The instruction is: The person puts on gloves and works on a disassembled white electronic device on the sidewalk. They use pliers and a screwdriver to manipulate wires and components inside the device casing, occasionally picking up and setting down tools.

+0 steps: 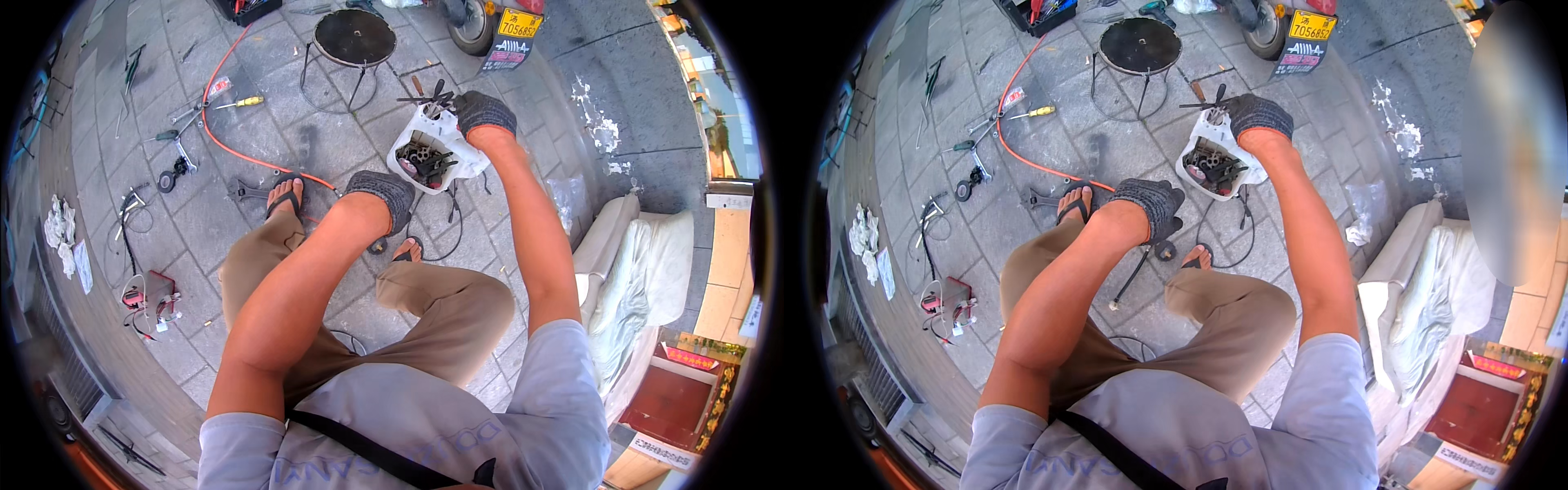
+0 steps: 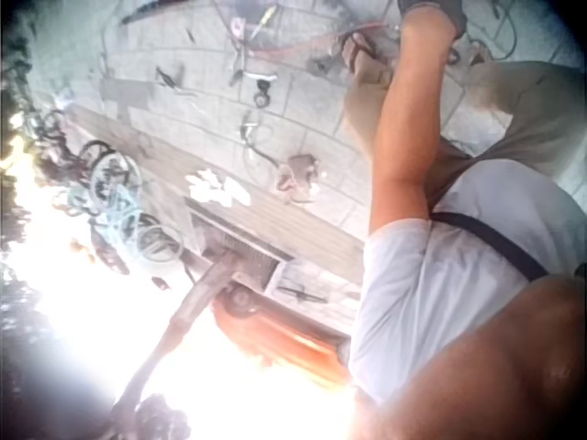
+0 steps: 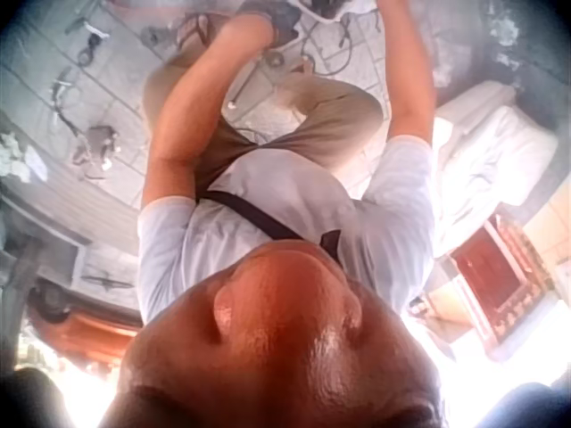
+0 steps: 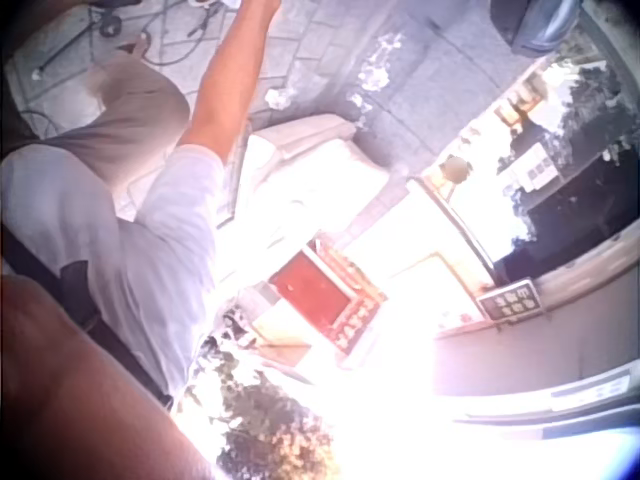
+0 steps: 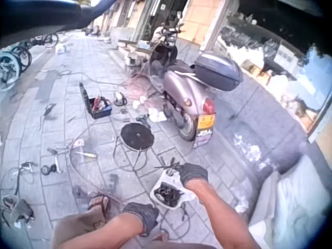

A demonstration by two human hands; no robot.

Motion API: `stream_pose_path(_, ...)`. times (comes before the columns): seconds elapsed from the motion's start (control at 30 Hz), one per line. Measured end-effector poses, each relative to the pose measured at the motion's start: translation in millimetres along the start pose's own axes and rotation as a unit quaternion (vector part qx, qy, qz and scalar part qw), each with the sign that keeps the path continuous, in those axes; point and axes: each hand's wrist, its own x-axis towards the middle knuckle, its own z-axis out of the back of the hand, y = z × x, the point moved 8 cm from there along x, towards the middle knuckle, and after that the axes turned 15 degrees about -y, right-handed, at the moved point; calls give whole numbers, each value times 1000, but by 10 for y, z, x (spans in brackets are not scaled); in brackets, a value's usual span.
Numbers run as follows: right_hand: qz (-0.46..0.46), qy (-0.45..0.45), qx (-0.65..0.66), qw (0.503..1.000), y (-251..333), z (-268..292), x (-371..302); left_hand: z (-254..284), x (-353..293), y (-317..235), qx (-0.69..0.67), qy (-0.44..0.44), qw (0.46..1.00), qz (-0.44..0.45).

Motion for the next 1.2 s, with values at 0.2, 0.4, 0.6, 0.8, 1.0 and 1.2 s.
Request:
stream_pose_path(0.2, -64, 16, 27, 997, 28, -65, -164, 15, -32, 5, -4, -2, 1000, -8)
stream_pose_path(0.4, 90, 7, 19, 996, 299, -81, -150, 26, -41, 27, -13, -16, 1000, -5)
stream_pose_path(0.6, 42, 39, -38, 998, 410, -481, 0, 71, -53, -4, -37, -42, 998, -11)
stream_pose_path(0.8, -55, 114, -3, 992, 396, -1123, -26, 45, -14, -19, -38, -45, 998, -1)
stream_pose_path(1.0, 90, 91, -59, 990, 573, -1107, 80, 205, -97, -36, -53, -98, 994, -12)
stream_pose_path(1.2, 86, 75, -54, 992, -6, -698, 130, 163, -81, -64, -55, -103, 993, -25)
